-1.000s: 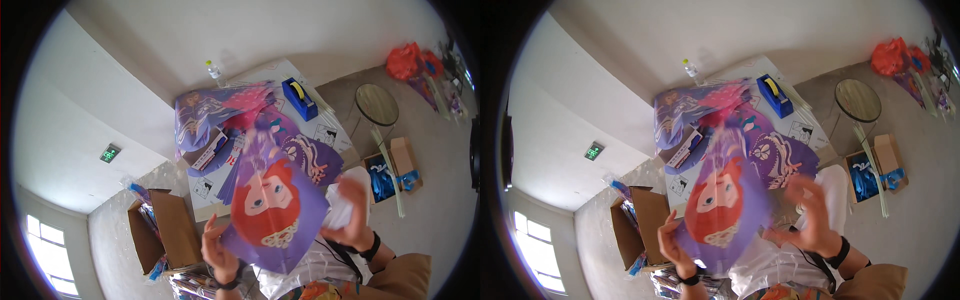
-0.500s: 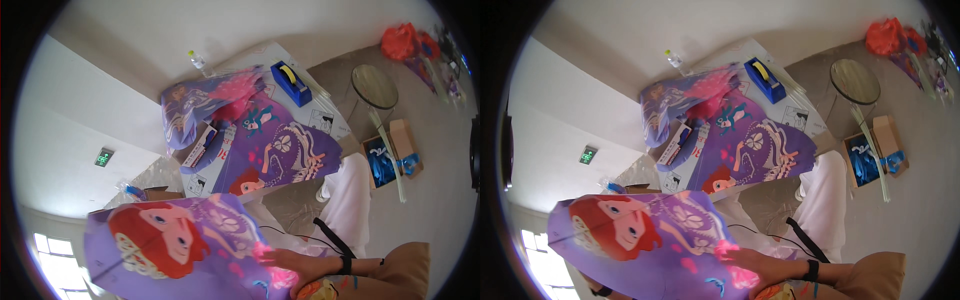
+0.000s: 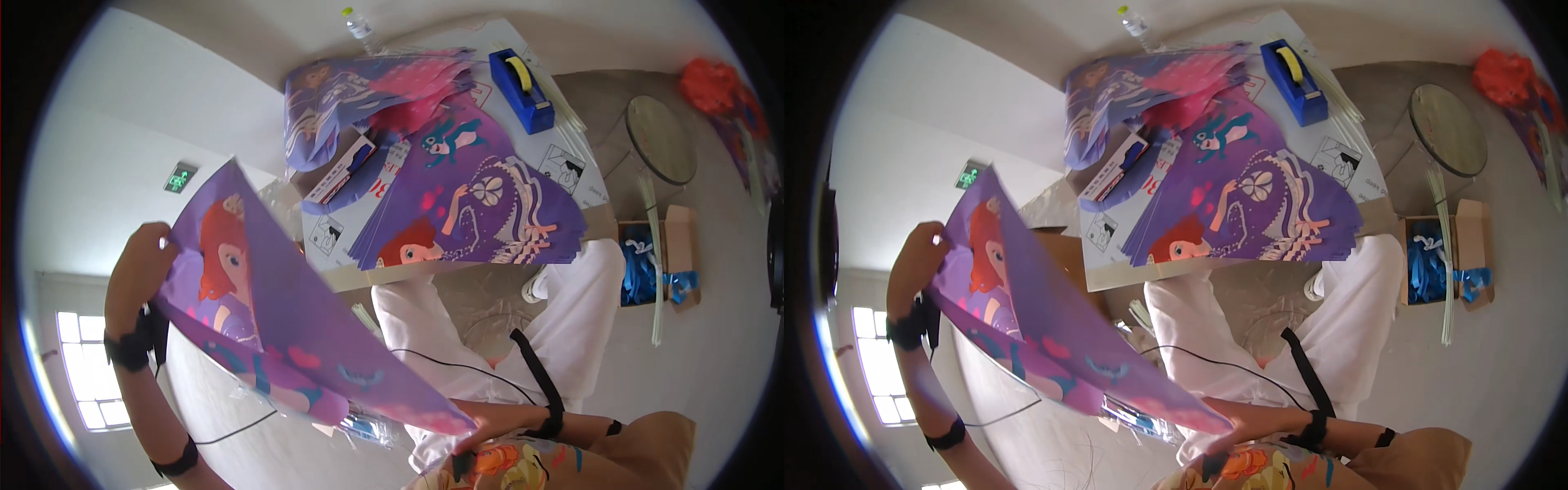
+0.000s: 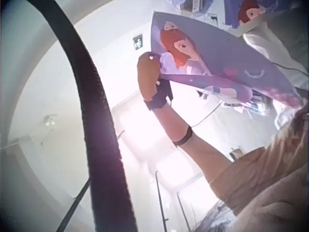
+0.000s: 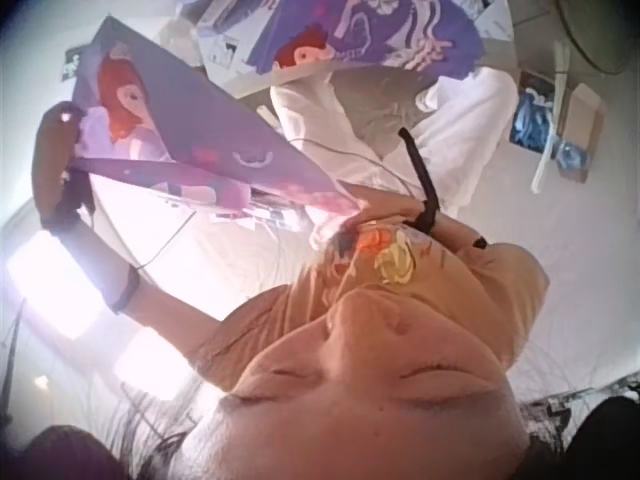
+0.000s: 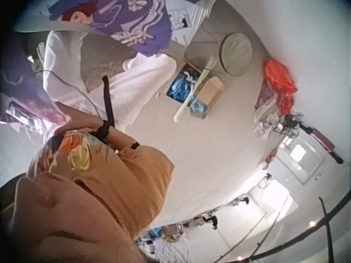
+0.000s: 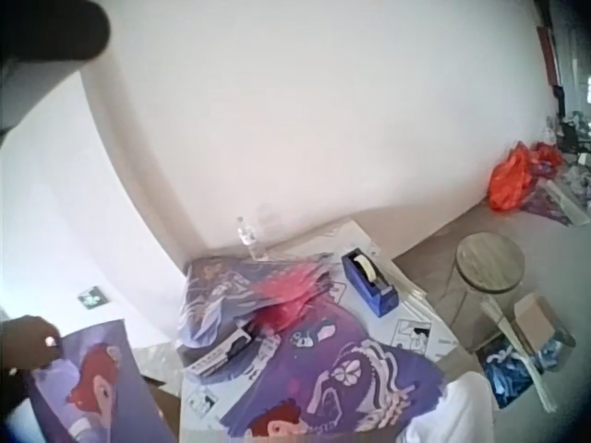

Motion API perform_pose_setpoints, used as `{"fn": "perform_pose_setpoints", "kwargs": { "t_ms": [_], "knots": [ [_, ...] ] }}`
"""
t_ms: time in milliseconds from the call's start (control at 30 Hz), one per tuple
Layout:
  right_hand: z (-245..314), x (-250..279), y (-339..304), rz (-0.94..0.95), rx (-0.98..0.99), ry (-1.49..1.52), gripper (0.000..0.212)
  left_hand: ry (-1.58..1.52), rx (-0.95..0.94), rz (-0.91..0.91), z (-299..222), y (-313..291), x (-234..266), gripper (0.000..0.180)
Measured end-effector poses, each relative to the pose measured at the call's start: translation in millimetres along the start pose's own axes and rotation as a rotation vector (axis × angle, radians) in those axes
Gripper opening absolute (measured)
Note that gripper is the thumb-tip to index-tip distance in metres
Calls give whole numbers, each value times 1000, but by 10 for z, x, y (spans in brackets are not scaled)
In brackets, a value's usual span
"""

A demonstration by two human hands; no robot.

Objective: Assembling a printed plastic kite by inserting structural rods and securing them with tape.

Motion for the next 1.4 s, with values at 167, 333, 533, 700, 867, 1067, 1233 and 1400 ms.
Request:
{"fn": "perform_pose_setpoints", "kwargs": {
  "t_ms": [167, 333, 533, 700, 867, 1067, 1233, 1400],
  "knots": [
    [-161, 230, 138, -274, -343, -201, 52, -87, 112, 46, -81, 26, 16, 34],
    [428, 1084, -414, -795, -252, -76, 22, -450, 255, 33, 309, -115, -162, 32],
    [1464, 2243, -1470, -1361, 250, 34, 17, -939, -132, 248, 67, 391, -1305, 32],
    [1570, 3338, -1892, -1630, -3, -257, 19, -1011, -368, 431, -351, 1279, -2792, 26],
    [1434, 4074, -1914, -1842, -296, -968, 21, -915, -456, 273, -641, 1982, -3829, 23],
    [1489, 4353, -1805, -2035, -620, -1187, 22, -729, -490, 56, -822, 2280, -3942, 40],
    [1669, 5032, -1949, -2109, -216, -1075, 33, -878, -370, 101, -564, 2363, -3869, 49],
    [1787, 5521, -1838, -1954, -310, -943, 23, -760, -299, 118, 1, 1844, -3535, 26]
  ]
}}
Point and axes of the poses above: each hand's wrist, its own y-axis towards the middle knuckle, its own x-axis out of the back of the hand, z = x × y, the point moved 4 cm from there along y, towards the middle knuckle, and after that the axes turned 11 degrees about -x, right-handed, at the moved point
